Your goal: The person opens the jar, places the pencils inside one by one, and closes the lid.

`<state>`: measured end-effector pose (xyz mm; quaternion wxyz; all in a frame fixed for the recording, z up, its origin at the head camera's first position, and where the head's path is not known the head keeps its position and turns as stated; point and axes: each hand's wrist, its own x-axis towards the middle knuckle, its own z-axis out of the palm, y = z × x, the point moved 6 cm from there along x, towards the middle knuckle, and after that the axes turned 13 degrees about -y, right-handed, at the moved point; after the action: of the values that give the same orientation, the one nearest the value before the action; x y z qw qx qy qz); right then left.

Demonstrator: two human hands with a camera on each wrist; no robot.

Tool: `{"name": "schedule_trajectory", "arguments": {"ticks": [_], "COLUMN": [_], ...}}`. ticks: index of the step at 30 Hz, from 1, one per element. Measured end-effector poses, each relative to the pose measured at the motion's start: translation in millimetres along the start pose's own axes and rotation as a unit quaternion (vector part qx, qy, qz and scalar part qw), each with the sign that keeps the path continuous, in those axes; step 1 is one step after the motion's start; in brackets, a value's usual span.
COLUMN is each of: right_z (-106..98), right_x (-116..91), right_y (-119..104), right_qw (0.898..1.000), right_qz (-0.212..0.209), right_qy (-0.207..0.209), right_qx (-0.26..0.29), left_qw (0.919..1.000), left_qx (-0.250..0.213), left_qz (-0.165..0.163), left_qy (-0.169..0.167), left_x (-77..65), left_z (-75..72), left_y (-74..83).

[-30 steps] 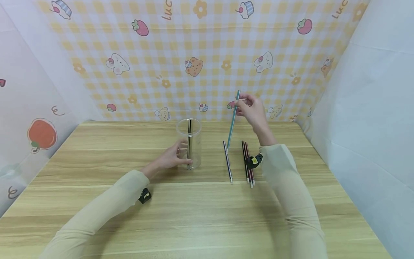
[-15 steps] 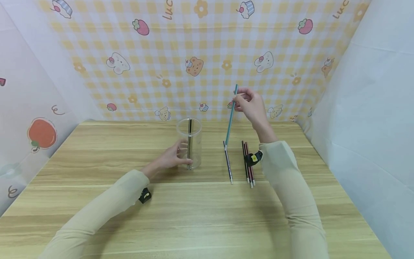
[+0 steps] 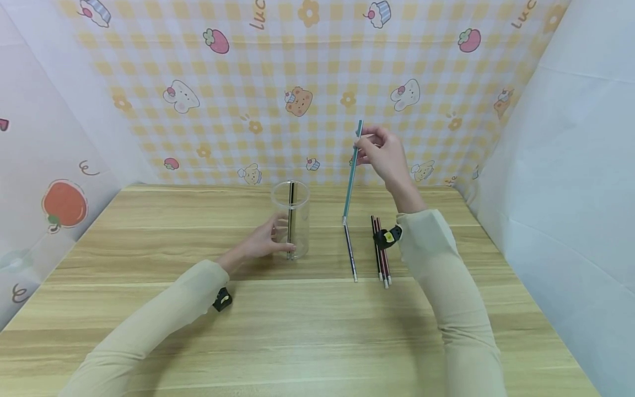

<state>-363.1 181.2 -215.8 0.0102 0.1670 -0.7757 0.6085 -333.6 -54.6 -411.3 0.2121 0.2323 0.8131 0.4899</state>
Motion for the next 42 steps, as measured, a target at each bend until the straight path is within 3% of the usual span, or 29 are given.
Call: {"name": "schedule_trajectory", "arguments": {"ticks": [17, 42], "right_z": [8.2, 21.3], "right_x": [3.7, 2.2], "right_y": [-21.8, -53.3], "right_qw": [0.997, 0.977], "right_qz": [-0.048, -0.166], "right_qy": [-0.008, 0.016], "right_qx": [0.054, 0.134], "left_qw": [0.9999, 0.9999], "left_qx": [-0.01, -0.012], "left_qz": [0.0, -0.005], "left_qy": [0.001, -0.007], "left_x": [-1.7, -3.4], "left_z": [0.3, 0.0], "left_y": [1.6, 2.8]}}
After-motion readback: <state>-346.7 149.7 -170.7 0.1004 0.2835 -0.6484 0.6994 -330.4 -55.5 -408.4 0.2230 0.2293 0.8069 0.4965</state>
